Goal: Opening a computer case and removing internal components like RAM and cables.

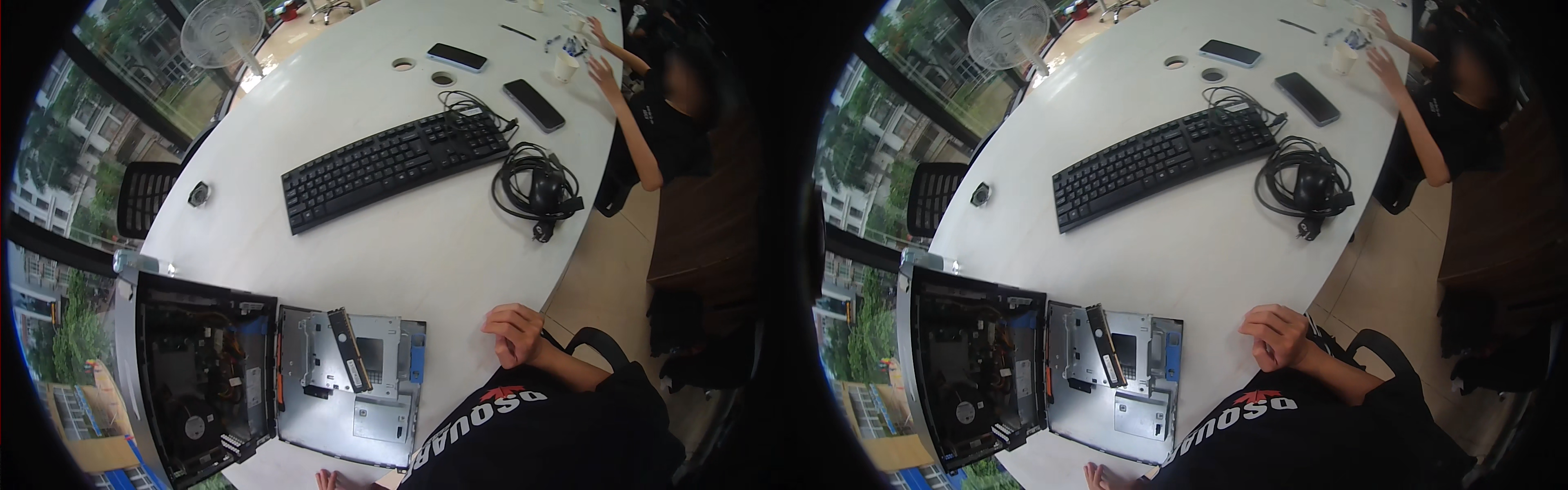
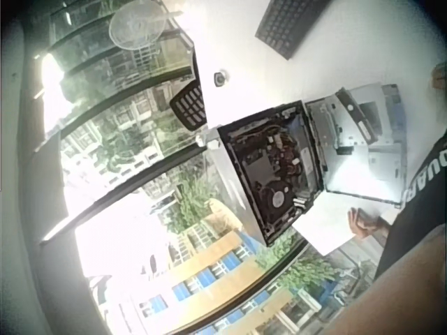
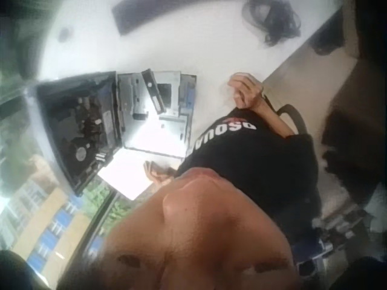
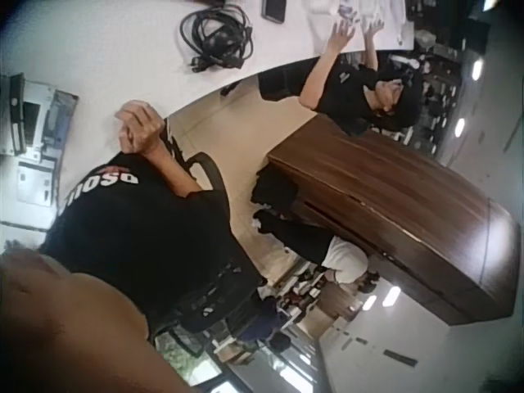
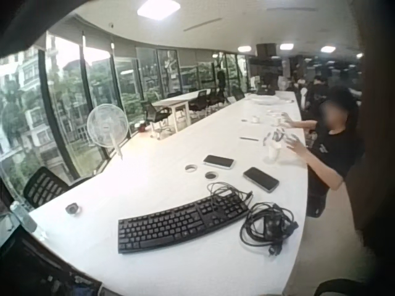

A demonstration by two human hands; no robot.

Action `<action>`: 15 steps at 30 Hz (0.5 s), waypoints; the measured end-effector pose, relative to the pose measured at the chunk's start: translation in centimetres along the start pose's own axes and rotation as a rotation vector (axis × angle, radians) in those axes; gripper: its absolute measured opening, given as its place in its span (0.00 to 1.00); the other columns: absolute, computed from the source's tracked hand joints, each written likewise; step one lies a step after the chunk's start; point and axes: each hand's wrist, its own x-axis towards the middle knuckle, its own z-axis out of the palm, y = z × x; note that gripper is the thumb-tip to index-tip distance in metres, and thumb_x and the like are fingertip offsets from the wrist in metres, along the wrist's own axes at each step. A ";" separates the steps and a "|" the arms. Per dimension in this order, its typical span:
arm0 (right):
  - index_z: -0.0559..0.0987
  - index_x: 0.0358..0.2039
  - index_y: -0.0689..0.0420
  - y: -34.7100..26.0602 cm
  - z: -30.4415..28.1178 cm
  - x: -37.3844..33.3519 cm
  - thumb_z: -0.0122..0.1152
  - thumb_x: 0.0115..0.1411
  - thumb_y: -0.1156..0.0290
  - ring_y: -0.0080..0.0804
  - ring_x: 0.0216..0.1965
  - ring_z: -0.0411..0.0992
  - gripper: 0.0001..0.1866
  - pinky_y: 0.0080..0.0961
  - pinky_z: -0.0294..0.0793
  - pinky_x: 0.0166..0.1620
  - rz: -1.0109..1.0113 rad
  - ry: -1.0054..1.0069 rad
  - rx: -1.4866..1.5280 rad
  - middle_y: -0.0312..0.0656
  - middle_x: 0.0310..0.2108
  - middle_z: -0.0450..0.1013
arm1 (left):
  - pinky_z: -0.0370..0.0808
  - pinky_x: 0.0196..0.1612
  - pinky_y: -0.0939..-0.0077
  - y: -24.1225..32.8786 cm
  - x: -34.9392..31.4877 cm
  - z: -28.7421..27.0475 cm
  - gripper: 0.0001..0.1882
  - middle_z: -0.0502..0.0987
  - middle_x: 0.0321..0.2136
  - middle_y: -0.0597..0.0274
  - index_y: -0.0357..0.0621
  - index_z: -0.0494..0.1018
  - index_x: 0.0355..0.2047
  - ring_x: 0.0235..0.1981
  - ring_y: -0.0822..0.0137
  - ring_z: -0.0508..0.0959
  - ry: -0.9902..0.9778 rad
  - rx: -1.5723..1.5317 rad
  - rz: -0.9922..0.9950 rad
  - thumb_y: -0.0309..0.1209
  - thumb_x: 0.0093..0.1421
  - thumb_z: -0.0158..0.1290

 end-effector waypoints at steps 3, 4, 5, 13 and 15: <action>0.81 0.33 0.58 0.2 0.2 -0.1 0.54 0.41 0.75 0.42 0.35 0.79 0.16 0.34 0.81 0.38 -0.010 -0.035 0.018 0.43 0.32 0.78 | 0.74 0.57 0.53 2.0 0.1 0.5 0.22 0.84 0.39 0.40 0.32 0.79 0.29 0.49 0.43 0.81 0.136 0.161 -0.173 0.36 0.65 0.39; 0.81 0.33 0.59 0.3 0.3 -0.2 0.53 0.42 0.74 0.44 0.35 0.79 0.16 0.36 0.81 0.39 -0.007 -0.046 0.017 0.45 0.32 0.78 | 0.74 0.57 0.53 3.4 0.7 0.8 0.23 0.84 0.39 0.39 0.32 0.79 0.29 0.49 0.42 0.81 0.125 0.196 -0.235 0.37 0.65 0.39; 0.81 0.33 0.60 0.5 -0.2 -0.9 0.53 0.42 0.72 0.46 0.35 0.79 0.16 0.38 0.82 0.40 0.011 -0.042 -0.008 0.46 0.33 0.78 | 0.74 0.57 0.54 3.4 1.4 1.9 0.22 0.84 0.37 0.41 0.33 0.80 0.28 0.48 0.42 0.81 0.120 0.174 -0.220 0.37 0.63 0.40; 0.80 0.37 0.63 0.3 0.0 -1.5 0.49 0.50 0.70 0.52 0.38 0.77 0.17 0.44 0.79 0.44 0.022 -0.091 -0.004 0.51 0.36 0.77 | 0.71 0.59 0.55 4.6 2.8 1.5 0.22 0.86 0.36 0.47 0.34 0.80 0.26 0.49 0.45 0.82 0.106 0.234 -0.274 0.37 0.61 0.40; 0.80 0.38 0.64 0.4 0.1 -1.5 0.49 0.50 0.72 0.53 0.39 0.76 0.17 0.45 0.78 0.45 0.011 -0.118 0.007 0.53 0.37 0.76 | 0.71 0.58 0.56 4.4 2.9 1.6 0.21 0.86 0.36 0.48 0.36 0.81 0.25 0.48 0.46 0.83 0.118 0.237 -0.287 0.35 0.60 0.41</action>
